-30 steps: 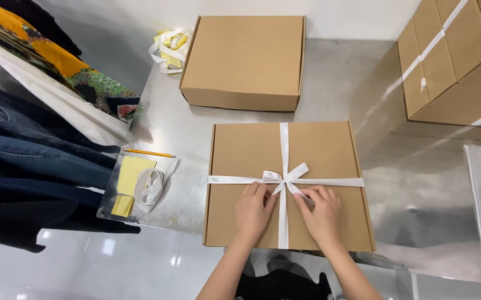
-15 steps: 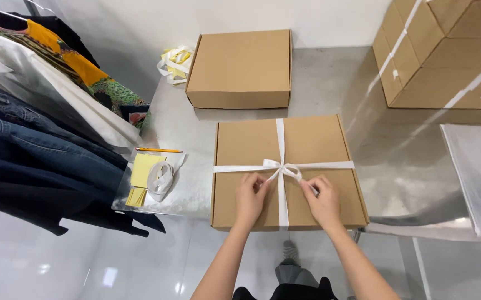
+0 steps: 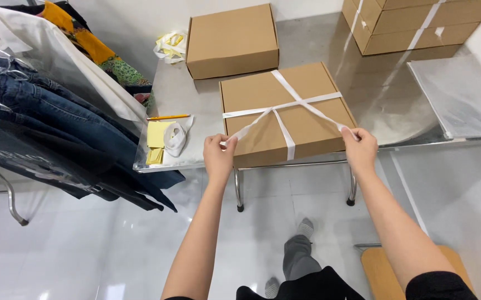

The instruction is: The person places a folded brown garment into a plastic bag and puts it into a cardboard box. They close the box, tie it with a white ribbon, and stack it with other boxes. Later, they open a box, remove a brown garment, and hang it on a green hanger on a clothing rack.

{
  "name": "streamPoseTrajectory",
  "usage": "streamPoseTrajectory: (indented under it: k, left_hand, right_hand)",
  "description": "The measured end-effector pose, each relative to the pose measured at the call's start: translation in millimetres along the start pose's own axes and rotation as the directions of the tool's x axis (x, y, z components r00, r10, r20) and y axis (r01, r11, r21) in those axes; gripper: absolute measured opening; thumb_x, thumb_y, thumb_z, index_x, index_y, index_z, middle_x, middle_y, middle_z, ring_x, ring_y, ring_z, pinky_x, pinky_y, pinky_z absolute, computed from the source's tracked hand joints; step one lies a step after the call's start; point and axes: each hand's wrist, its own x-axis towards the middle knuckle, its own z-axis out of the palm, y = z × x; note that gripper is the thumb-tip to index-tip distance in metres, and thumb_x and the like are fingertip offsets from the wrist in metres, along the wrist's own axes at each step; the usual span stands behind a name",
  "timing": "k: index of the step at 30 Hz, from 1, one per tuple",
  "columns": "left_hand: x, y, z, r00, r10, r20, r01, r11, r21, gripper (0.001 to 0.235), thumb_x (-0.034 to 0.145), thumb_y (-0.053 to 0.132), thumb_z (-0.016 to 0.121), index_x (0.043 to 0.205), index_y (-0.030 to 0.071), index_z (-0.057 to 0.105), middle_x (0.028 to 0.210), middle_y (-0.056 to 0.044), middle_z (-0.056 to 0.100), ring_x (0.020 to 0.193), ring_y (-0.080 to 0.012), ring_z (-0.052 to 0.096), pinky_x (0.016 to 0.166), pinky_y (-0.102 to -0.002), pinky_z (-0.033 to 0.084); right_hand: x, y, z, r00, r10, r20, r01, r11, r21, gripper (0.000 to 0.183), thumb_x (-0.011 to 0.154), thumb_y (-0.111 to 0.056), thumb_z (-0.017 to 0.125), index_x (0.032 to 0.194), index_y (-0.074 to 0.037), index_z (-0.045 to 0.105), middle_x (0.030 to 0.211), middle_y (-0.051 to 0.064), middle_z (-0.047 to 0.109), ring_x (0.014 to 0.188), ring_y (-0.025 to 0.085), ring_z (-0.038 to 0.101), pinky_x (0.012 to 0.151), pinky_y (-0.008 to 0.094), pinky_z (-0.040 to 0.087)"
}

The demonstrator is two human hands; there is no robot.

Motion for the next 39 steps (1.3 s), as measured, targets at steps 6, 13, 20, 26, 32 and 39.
streamPoseTrajectory:
  k: [6,13,20,26,32,39]
  left_hand:
    - [-19.5,-3.5,-39.4,0.999,-0.037,-0.018,0.036,0.999,-0.016,0.013,0.092,0.027,0.083,0.092,0.014,0.078,0.107,-0.006,0.065,0.090,-0.0249,0.073,0.082,-0.039,0.059]
    - [-34.8,-9.2,-43.3,0.997,-0.059,0.059,0.064,0.993,-0.095,0.030,0.093,0.030,0.083,0.118,0.015,0.076,0.125,-0.015,0.062,0.097,-0.0297,0.073,0.088,-0.042,0.058]
    - [-32.9,-4.8,-26.1,0.984,-0.063,0.165,0.084,0.989,-0.122,0.027,0.097,0.036,0.080,0.117,0.018,0.078,0.129,-0.014,0.061,0.101,-0.0285,0.075,0.088,-0.040,0.061]
    - [-20.3,10.5,-9.7,0.946,-0.082,0.313,0.127,0.984,-0.125,0.025,0.100,0.034,0.076,0.119,0.019,0.080,0.130,-0.017,0.066,0.106,-0.0326,0.076,0.091,-0.043,0.061]
    - [8.9,2.2,17.6,0.932,-0.084,0.352,0.128,0.986,-0.104,0.022,0.098,0.033,0.077,0.117,0.023,0.082,0.123,-0.012,0.071,0.105,-0.0321,0.077,0.090,-0.041,0.062]
    - [3.5,33.2,24.8,0.901,-0.100,0.422,0.183,0.970,-0.161,0.024,0.100,0.017,0.066,0.119,0.016,0.080,0.110,-0.013,0.073,0.095,-0.0272,0.077,0.085,-0.040,0.062]
  right_hand:
    - [-5.1,-4.4,-31.2,0.996,-0.017,-0.090,0.022,0.998,0.055,0.011,0.098,-0.025,0.079,0.101,-0.015,0.080,0.078,0.003,0.071,0.072,0.014,0.063,0.065,0.029,0.048]
    - [-49.3,-65.0,-41.1,0.966,-0.216,-0.140,0.222,0.975,0.031,0.036,0.092,0.002,0.070,0.127,-0.007,0.070,0.117,0.012,0.058,0.109,0.028,0.061,0.095,0.041,0.047]
    - [-46.5,-60.7,39.0,0.946,-0.133,0.295,0.175,0.977,-0.120,0.025,0.098,-0.028,0.072,0.120,-0.020,0.080,0.109,0.005,0.077,0.102,0.024,0.073,0.090,0.038,0.055]
    - [-45.0,-86.0,86.4,0.898,-0.080,0.433,0.254,0.897,-0.361,0.046,0.098,-0.049,0.074,0.126,-0.013,0.078,0.123,0.013,0.069,0.125,0.035,0.063,0.104,0.047,0.050]
    - [-24.9,-69.8,123.8,0.884,-0.059,0.464,0.306,0.823,-0.478,0.034,0.093,-0.052,0.075,0.105,-0.021,0.076,0.116,0.004,0.068,0.126,0.029,0.059,0.107,0.050,0.043]
    - [-44.9,-114.5,80.4,0.807,0.131,0.576,-0.122,0.991,-0.055,0.029,0.085,-0.031,0.078,0.107,-0.023,0.060,0.088,-0.001,0.079,0.093,0.016,0.070,0.087,0.034,0.050]
